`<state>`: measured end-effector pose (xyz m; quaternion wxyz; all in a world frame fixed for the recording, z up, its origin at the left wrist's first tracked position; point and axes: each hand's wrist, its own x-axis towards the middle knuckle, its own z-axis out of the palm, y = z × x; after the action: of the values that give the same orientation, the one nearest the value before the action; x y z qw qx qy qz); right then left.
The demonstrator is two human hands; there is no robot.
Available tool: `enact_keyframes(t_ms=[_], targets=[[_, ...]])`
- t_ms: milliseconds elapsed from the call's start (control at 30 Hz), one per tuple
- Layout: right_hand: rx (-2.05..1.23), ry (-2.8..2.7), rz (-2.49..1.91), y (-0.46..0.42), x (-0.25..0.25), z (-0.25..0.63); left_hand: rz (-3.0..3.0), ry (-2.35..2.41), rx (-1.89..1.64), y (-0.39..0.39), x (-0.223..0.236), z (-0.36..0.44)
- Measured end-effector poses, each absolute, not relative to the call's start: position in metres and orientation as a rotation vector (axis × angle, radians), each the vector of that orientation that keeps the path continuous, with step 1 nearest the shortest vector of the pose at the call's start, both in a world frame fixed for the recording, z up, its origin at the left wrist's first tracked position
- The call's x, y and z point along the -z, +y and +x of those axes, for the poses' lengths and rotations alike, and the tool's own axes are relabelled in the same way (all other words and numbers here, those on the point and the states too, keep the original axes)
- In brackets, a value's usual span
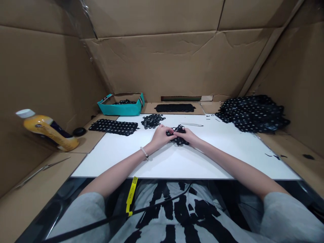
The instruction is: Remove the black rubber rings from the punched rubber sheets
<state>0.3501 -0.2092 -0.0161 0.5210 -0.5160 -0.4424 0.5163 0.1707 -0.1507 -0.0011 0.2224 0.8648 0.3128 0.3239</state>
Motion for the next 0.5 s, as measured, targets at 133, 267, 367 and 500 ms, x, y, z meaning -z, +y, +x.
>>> enact_keyframes(t_ms=[133,267,367,500], targets=[[-1.229,-1.07,-1.248,-0.21,0.016,0.351,2.232,0.837,-0.866,-0.147,0.003,0.173],[-1.253,-1.092,-1.24,-0.21,0.016,0.354,2.035,0.816,-0.823,-0.139,0.005,0.174],[-1.255,-1.096,-1.254,-0.21,0.016,0.354,1.95,0.818,-0.786,-0.138,0.007,0.174],[-1.238,-1.097,-1.275,-0.21,0.014,0.352,1.788,0.855,-0.785,-0.141,0.01,0.177]])
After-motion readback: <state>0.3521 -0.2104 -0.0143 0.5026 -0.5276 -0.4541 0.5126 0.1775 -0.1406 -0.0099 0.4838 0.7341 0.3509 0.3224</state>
